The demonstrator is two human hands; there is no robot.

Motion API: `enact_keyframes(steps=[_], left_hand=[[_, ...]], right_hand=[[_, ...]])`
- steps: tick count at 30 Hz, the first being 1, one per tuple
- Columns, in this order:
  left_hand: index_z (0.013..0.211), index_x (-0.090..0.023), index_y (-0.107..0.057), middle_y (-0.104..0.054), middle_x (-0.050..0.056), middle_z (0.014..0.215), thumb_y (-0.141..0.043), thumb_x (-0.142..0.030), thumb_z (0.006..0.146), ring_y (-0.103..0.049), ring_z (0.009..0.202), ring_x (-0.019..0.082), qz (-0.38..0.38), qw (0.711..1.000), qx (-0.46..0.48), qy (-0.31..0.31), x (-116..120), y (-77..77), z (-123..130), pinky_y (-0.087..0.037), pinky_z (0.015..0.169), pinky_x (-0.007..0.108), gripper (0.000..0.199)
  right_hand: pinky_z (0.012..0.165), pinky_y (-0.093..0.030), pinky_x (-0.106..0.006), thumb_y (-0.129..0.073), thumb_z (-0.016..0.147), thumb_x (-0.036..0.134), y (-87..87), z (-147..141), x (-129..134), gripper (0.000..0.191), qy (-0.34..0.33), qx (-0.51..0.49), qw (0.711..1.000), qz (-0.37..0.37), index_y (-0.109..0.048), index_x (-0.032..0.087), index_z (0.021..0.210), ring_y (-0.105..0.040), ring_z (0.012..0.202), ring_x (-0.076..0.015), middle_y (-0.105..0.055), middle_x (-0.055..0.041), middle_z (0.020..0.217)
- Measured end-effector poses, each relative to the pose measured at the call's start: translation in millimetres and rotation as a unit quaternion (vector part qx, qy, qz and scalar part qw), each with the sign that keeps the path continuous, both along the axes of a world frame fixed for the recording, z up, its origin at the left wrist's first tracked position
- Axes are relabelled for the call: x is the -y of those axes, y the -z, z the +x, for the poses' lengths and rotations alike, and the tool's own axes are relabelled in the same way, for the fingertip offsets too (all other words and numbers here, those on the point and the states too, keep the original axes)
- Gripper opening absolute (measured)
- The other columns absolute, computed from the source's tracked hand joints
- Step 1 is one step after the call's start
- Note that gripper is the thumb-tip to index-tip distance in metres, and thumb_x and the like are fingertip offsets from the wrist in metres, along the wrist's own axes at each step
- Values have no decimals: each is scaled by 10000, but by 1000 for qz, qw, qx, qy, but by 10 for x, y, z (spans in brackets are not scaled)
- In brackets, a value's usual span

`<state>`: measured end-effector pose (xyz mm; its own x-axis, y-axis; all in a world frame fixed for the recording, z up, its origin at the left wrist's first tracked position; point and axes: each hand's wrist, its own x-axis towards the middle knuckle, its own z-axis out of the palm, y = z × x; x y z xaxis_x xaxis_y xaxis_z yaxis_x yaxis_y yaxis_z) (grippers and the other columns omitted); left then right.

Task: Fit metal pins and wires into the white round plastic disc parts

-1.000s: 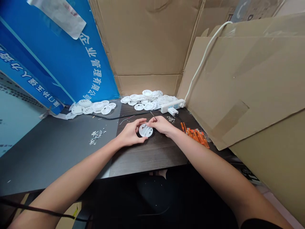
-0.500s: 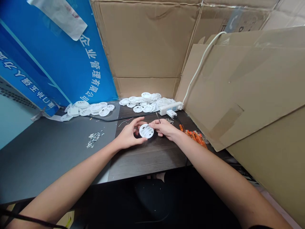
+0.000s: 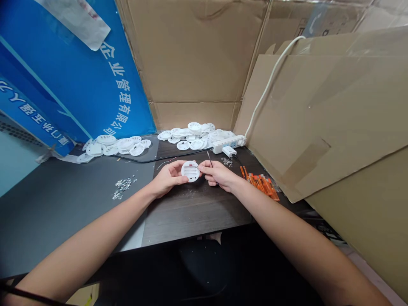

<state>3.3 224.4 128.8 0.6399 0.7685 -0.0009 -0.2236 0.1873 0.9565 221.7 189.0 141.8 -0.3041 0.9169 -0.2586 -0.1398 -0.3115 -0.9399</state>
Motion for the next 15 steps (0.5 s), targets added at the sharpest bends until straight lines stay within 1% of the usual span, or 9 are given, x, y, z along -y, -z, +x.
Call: enact_keyframes(steps=[3, 5, 7, 8, 10, 11, 12, 13, 15], left_hand=[[1269, -104, -593, -673, 160, 1213, -965, -282, 596, -693, 1009, 211, -50, 998, 5, 32, -17, -6, -13, -611, 840, 336, 790], [1261, -108, -588, -667, 154, 1210, -979, -270, 561, -693, 961, 206, -60, 998, 0, 22, -25, -3, -6, -617, 797, 339, 818], [1279, -119, -593, -653, 142, 1243, -993, -250, 520, -693, 943, 197, -66, 998, -8, 1, -32, 2, 9, -611, 807, 337, 869], [1292, -122, -600, -649, 137, 1257, -997, -238, 507, -694, 948, 190, -71, 997, -15, -8, -35, 3, 16, -602, 835, 329, 887], [1289, -119, -630, -653, 128, 1266, -999, -214, 497, -695, 960, 168, -82, 996, -31, -19, -42, 4, 29, -573, 894, 296, 879], [1271, -115, -649, -662, 124, 1255, -999, -207, 496, -694, 958, 156, -85, 995, -40, -21, -45, 4, 34, -559, 909, 279, 856], [1252, -113, -666, -672, 119, 1240, -1000, -205, 495, -693, 955, 147, -86, 995, -46, -22, -48, 4, 38, -550, 915, 269, 833], [1234, -115, -679, -681, 114, 1224, -1000, -208, 496, -691, 947, 141, -86, 995, -52, -23, -50, 5, 41, -546, 916, 267, 810], [1203, -117, -696, -697, 107, 1187, -1003, -215, 494, -693, 929, 141, -82, 994, -63, -25, -55, 8, 47, -544, 916, 277, 779]], right_hand=[[440, -160, -215, -884, 704, 519, 11, 6, -11, 530, 0, 6, 1000, -3, -531, 166, 880, -201, 460, -10, -517, 54, 712], [447, -144, -218, -833, 766, 518, 8, 12, -13, 484, 4, 34, 999, 0, -527, 173, 910, -174, 468, -23, -457, 72, 688], [455, -169, -224, -695, 895, 530, 0, 27, -8, 387, 24, 108, 993, 32, -517, 191, 954, -206, 474, -52, -430, 72, 684], [471, -235, -229, -609, 958, 517, -3, 40, -1, 331, 34, 165, 983, 75, -524, 198, 987, -287, 492, -72, -470, 55, 712], [624, -431, -273, -470, 1040, 423, -3, 70, 22, 247, 32, 295, 933, 202, -564, 198, 1077, -534, 676, -129, -626, -14, 890], [762, -484, -311, -435, 1052, 358, 0, 85, 37, 239, 16, 353, 898, 262, -594, 192, 1119, -615, 837, -162, -679, -50, 1021], [890, -488, -345, -422, 1050, 301, 4, 95, 55, 258, -1, 403, 862, 306, -626, 188, 1161, -643, 990, -192, -700, -72, 1136], [972, -473, -368, -422, 1043, 266, 7, 99, 75, 291, -17, 447, 832, 327, -655, 190, 1199, -647, 1092, -215, -707, -79, 1209], [1010, -474, -385, -437, 1033, 254, 3, 86, 118, 356, -35, 517, 792, 323, -695, 223, 1276, -660, 1152, -243, -721, -68, 1254]])
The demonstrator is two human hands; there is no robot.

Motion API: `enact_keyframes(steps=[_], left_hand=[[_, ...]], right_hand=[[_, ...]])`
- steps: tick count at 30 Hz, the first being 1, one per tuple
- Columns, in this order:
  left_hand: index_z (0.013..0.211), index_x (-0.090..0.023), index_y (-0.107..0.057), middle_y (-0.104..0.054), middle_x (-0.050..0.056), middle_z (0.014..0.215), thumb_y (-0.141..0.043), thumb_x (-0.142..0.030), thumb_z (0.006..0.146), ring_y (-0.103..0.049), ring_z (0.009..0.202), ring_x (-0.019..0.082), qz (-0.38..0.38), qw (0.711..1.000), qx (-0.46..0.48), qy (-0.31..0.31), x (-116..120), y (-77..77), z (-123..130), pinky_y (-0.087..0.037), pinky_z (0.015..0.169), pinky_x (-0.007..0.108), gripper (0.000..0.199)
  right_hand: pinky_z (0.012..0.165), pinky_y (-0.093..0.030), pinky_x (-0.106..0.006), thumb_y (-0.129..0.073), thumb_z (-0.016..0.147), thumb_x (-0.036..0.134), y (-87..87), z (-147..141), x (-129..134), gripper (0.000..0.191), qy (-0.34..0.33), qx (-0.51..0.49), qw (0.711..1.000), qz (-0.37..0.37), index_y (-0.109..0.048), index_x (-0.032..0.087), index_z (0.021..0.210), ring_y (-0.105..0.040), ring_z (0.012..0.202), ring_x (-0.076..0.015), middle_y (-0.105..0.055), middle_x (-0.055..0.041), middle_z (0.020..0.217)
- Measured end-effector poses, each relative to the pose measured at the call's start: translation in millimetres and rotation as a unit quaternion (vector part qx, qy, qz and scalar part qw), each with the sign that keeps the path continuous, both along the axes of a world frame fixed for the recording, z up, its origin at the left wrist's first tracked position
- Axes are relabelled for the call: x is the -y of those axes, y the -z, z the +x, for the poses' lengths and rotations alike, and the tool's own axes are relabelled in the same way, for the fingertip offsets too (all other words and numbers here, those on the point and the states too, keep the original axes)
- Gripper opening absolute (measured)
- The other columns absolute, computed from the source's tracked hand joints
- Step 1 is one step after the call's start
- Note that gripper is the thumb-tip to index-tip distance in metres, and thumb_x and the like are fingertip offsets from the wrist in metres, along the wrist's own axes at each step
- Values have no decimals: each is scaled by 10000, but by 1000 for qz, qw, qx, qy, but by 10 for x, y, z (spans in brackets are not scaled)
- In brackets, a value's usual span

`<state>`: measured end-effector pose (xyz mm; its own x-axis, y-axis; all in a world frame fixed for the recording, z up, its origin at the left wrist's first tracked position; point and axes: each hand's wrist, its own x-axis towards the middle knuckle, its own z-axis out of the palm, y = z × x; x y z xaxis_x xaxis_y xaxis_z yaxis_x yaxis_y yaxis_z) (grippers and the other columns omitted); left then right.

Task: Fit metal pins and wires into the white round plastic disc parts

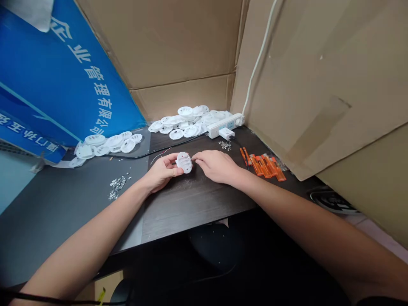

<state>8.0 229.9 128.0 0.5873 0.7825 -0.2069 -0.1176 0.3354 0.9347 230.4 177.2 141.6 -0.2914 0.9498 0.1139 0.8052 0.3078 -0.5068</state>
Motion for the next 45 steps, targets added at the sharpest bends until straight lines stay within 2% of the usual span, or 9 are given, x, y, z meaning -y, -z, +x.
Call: enact_keyframes(steps=[8, 14, 21, 27, 29, 32, 37, 41, 45], left_hand=[[1163, -109, -715, -710, 112, 1142, -1012, -232, 463, -695, 901, 151, 33, 998, -61, 0, 1, 1, 45, -558, 897, 298, 771], [1192, -129, -725, -709, 111, 1159, -1008, -227, 465, -698, 955, 177, 61, 994, -87, 5, 14, 20, 47, -573, 913, 317, 786], [1184, -120, -739, -721, 118, 1125, -1007, -236, 463, -690, 928, 180, 77, 991, -107, -3, 32, 33, 65, -569, 931, 333, 778], [1184, -107, -728, -713, 122, 1144, -1008, -245, 459, -688, 936, 182, 82, 991, -106, -13, 61, 13, 86, -571, 930, 337, 789], [1196, -111, -716, -705, 127, 1175, -1006, -243, 471, -694, 952, 190, 78, 992, -98, -11, 51, 10, 76, -572, 923, 336, 792], [1226, -108, -689, -691, 145, 1224, -999, -231, 503, -706, 988, 199, 57, 996, -61, 9, 22, 16, 43, -565, 954, 335, 797], [1267, -98, -648, -669, 182, 1276, -1000, -225, 511, -721, 1040, 235, 19, 998, -8, 52, -13, 27, -13, -567, 969, 332, 843], [1262, -100, -654, -695, 175, 1225, -1001, -212, 498, -722, 1045, 229, 9, 998, 3, 70, -37, 57, -40, -574, 958, 313, 846], [1237, -90, -682, -723, 158, 1141, -997, -226, 508, -728, 963, 190, 4, 997, -3, 81, -55, 94, -54, -582, 932, 297, 806]], right_hand=[[803, -533, -412, -432, 1023, 314, -164, -122, 108, 453, 46, 145, 988, 4, -649, 387, 1413, -723, 1043, -314, -755, -49, 1202], [739, -506, -410, -451, 986, 278, -247, -168, 113, 397, 54, 179, 982, -2, -761, 291, 1233, -738, 918, -333, -773, -116, 1011], [738, -475, -401, -531, 935, 260, -318, -280, 147, 304, 60, 193, 979, -18, -785, 164, 1072, -718, 896, -332, -748, -184, 930], [745, -473, -425, -537, 940, 261, -366, -296, 141, 292, 67, 186, 980, -36, -784, 148, 1047, -710, 893, -356, -745, -201, 953], [749, -468, -413, -541, 948, 291, -345, -209, 103, 298, 74, 129, 987, -62, -787, 188, 1082, -702, 910, -342, -753, -169, 1002], [758, -464, -332, -581, 950, 326, -240, -64, 23, 256, 78, -79, 990, -85, -781, 203, 1052, -664, 883, -229, -750, -88, 996], [428, -287, -238, -699, 874, 354, -33, 3, -52, 188, 85, -379, 898, -207, -711, 172, 922, -375, 524, -74, -660, -38, 862], [395, -213, -207, -809, 779, 345, 7, -10, -60, 239, 105, -445, 851, -257, -727, 156, 900, -272, 496, -45, -596, -25, 759], [389, -190, -197, -854, 721, 361, 42, -15, -73, 282, 108, -443, 850, -262, -719, 154, 858, -256, 493, -41, -531, 6, 684]])
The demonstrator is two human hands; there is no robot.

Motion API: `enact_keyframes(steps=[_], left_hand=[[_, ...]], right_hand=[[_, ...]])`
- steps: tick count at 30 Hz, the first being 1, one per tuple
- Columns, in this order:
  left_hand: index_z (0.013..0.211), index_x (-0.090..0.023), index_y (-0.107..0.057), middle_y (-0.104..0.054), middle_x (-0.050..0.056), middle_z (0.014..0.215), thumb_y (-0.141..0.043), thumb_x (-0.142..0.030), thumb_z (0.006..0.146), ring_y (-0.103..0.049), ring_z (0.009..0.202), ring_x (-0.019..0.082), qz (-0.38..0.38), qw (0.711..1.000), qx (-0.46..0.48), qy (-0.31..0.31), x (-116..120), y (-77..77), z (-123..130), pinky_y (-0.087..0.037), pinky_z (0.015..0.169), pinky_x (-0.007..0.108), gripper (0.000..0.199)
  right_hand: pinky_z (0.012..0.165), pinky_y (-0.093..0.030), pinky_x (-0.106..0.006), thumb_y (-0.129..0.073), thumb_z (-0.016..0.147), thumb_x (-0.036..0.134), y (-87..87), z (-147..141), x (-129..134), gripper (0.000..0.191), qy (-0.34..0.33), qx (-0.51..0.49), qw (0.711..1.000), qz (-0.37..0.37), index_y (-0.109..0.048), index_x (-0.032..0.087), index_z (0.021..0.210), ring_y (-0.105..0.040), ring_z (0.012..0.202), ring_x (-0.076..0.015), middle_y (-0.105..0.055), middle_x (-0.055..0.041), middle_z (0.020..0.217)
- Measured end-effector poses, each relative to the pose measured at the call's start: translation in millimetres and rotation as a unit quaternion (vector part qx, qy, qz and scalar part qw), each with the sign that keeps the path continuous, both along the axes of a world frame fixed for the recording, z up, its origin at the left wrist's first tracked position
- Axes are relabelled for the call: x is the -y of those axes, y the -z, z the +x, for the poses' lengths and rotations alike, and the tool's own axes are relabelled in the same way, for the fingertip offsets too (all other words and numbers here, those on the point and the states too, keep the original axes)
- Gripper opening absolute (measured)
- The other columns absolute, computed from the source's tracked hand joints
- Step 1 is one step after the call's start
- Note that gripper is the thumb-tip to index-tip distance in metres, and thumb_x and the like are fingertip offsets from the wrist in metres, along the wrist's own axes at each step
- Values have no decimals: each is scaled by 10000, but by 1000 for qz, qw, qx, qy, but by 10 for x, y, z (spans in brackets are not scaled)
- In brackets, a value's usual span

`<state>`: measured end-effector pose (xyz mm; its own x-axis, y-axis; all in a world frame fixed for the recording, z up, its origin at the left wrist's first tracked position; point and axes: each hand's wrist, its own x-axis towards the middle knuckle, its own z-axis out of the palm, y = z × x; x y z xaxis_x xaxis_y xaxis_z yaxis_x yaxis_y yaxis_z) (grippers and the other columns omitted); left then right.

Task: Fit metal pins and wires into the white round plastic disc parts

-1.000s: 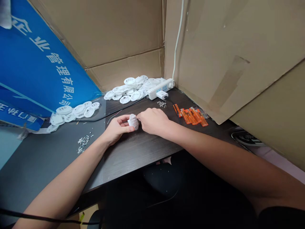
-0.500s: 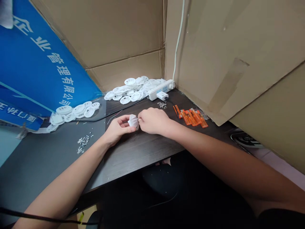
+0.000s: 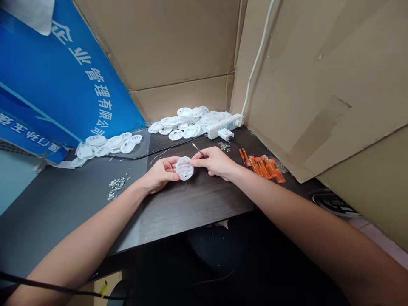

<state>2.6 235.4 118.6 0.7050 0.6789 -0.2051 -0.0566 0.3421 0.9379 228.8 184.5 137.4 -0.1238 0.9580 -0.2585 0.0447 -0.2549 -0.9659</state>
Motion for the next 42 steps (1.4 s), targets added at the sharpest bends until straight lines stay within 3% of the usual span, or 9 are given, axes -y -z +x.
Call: enact_keyframes(steps=[5, 14, 19, 29, 35, 38, 42], left_hand=[[1218, -89, -690, -736, 138, 1091, -1006, -213, 475, -732, 925, 183, -8, 1000, 14, 3, 7, -6, -4, -589, 911, 290, 817], [1217, -99, -692, -737, 136, 1076, -998, -236, 534, -736, 940, 202, -39, 997, 69, 24, -11, -9, -30, -587, 906, 297, 761], [1195, -99, -696, -735, 136, 1078, -996, -244, 543, -735, 943, 203, -42, 996, 71, 32, -12, 4, -46, -584, 906, 300, 732], [1147, -91, -707, -739, 128, 1044, -1016, -270, 495, -727, 906, 182, -39, 996, 72, 33, 2, -3, -28, -576, 888, 284, 744], [1052, -82, -689, -739, 113, 983, -1014, -233, 483, -720, 865, 171, -29, 997, 59, 27, 2, -2, -27, -577, 852, 276, 673], [1183, -118, -670, -730, 109, 1061, -1002, -190, 494, -716, 912, 165, -23, 998, 56, 24, -9, -4, -28, -572, 877, 270, 768], [1354, -162, -621, -643, 128, 1321, -972, -135, 528, -673, 1089, 169, 6, 998, 42, 50, 16, -40, -17, -544, 972, 268, 898]], right_hand=[[361, -186, -211, -849, 712, 471, 73, -44, -10, 379, -18, 34, 997, 64, -693, 160, 864, -280, 465, -41, -542, 18, 682], [422, -143, -211, -915, 671, 507, 41, 60, -29, 495, -54, -92, 994, -16, -679, 137, 899, -185, 447, -24, -336, 99, 519], [423, -142, -214, -925, 664, 480, 66, 55, -18, 493, -45, -83, 995, -13, -690, 127, 915, -210, 447, -20, -437, 62, 560], [419, -161, -222, -909, 624, 553, 56, -23, 14, 556, -28, -57, 998, 12, -656, 134, 887, -241, 440, -26, -468, 53, 587], [426, -162, -220, -823, 700, 561, 41, -79, 51, 499, -34, -2, 998, 50, -638, 141, 894, -285, 473, -42, -489, 32, 654], [422, -205, -216, -766, 748, 547, 41, -126, 60, 441, -32, 35, 995, 89, -609, 148, 848, -321, 504, -52, -508, 17, 699], [422, -238, -220, -729, 791, 516, 25, -154, 49, 391, -19, 65, 992, 108, -627, 145, 860, -352, 530, -63, -554, -4, 741]])
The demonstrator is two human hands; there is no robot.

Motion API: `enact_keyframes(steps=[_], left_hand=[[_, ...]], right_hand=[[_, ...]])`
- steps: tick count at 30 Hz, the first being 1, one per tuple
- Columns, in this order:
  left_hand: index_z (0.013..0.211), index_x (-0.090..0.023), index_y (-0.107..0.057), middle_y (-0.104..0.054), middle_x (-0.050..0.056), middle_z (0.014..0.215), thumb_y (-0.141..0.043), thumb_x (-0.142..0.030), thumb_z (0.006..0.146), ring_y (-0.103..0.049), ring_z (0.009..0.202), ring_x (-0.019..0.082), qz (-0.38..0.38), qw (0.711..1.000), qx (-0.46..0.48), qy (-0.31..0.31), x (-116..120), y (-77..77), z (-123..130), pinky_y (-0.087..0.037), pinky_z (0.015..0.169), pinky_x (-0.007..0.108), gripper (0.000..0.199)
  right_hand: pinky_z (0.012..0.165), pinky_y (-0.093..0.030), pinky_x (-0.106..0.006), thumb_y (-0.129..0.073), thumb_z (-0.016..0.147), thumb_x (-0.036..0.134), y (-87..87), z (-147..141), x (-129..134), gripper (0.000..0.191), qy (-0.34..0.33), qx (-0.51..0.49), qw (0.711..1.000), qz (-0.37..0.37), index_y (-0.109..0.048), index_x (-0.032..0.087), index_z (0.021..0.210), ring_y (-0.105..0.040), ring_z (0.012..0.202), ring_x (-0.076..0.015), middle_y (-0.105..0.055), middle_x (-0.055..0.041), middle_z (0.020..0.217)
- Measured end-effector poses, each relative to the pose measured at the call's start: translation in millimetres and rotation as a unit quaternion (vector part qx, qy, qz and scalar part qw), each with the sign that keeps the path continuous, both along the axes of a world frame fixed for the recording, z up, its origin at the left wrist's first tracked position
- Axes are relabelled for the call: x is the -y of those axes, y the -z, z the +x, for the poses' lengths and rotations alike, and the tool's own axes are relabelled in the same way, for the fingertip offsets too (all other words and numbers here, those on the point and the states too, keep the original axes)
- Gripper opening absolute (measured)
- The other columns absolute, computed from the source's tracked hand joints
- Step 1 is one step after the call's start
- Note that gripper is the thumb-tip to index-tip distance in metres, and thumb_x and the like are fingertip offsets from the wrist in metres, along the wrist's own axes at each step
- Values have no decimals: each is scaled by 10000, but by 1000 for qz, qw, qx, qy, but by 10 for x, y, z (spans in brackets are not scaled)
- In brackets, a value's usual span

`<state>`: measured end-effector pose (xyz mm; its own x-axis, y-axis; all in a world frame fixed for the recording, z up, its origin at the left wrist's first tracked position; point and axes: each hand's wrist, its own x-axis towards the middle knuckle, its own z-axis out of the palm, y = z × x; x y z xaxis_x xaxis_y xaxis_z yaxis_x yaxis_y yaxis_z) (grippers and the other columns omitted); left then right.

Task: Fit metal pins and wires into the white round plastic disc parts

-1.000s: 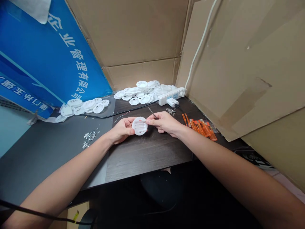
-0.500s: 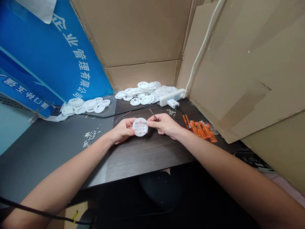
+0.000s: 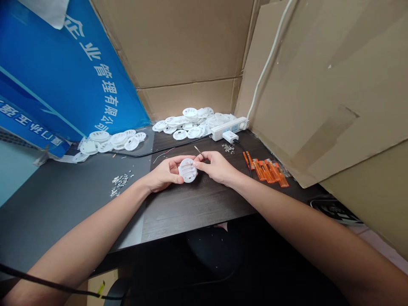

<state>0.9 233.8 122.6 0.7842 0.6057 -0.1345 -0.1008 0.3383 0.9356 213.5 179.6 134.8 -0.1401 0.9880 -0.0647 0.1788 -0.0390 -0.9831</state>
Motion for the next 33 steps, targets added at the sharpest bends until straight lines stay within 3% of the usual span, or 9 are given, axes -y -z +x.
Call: enact_keyframes(steps=[3, 5, 8, 11, 18, 22, 26, 30, 33], left_hand=[[1429, -195, -561, -554, 124, 1450, -951, -120, 564, -617, 1198, 178, 42, 999, -15, 5, 52, -54, 10, -534, 972, 255, 952], [1449, -186, -527, -574, 129, 1414, -941, -136, 594, -598, 1225, 184, 70, 997, -29, -4, 82, -82, 8, -527, 983, 265, 951], [1391, -140, -548, -631, 126, 1288, -947, -178, 600, -611, 1165, 172, 117, 991, -61, -28, 97, -87, -4, -510, 1024, 291, 887], [1350, -135, -554, -606, 130, 1330, -956, -207, 588, -610, 1156, 170, 166, 983, -66, -45, 92, -52, -7, -497, 1061, 314, 865], [1390, -135, -520, -574, 155, 1400, -952, -279, 619, -600, 1263, 231, 238, 966, -97, -39, 102, 15, 8, -484, 1127, 385, 895], [1416, -125, -550, -613, 156, 1352, -925, -366, 663, -623, 1220, 247, 255, 958, -133, -12, 111, 0, -4, -511, 1081, 407, 875], [1405, -130, -559, -652, 126, 1269, -879, -399, 701, -640, 1130, 217, 299, 941, -157, -23, 117, -9, 2, -527, 1008, 372, 818], [1359, -154, -577, -615, 103, 1311, -788, -335, 713, -618, 1041, 184, 361, 911, -196, -41, 133, -56, 0, -536, 883, 317, 703], [1330, -169, -581, -598, 91, 1307, -748, -318, 685, -586, 1083, 212, 419, 869, -260, -43, 168, -119, -23, -522, 937, 352, 683]], right_hand=[[409, -211, -228, -698, 835, 492, -3, 53, -13, 373, 14, -2, 999, -36, -632, 165, 1002, -330, 510, -71, -548, 13, 748], [435, -279, -231, -646, 889, 454, 13, 118, -16, 348, 14, 15, 999, -36, -605, 191, 1114, -399, 542, -95, -565, 13, 777], [662, -482, -291, -583, 949, 391, 59, 200, -6, 343, -15, 83, 995, 47, -609, 208, 1237, -573, 728, -137, -666, -36, 963], [875, -500, -360, -599, 945, 383, 88, 200, 14, 347, -13, 139, 985, 97, -658, 199, 1234, -638, 942, -188, -696, -76, 1168], [725, -485, -293, -715, 823, 289, 39, 71, 15, 262, 38, 65, 997, 9, -672, 146, 1039, -615, 755, -161, -668, -24, 794], [665, -443, -264, -723, 790, 269, 28, 91, 3, 192, 41, 22, 999, -15, -655, 142, 917, -571, 693, -134, -644, -13, 747], [665, -442, -276, -686, 828, 292, 47, 100, 19, 162, 19, 78, 996, 30, -668, 150, 903, -558, 694, -139, -637, -14, 768], [840, -491, -338, -599, 944, 326, 41, 47, 75, 302, 1, 207, 971, 121, -658, 158, 1189, -639, 941, -196, -702, -84, 1074], [937, -481, -380, -474, 1023, 276, -1, 11, 131, 367, -38, 292, 946, 138, -588, 191, 1362, -651, 1096, -227, -703, -97, 1225]])
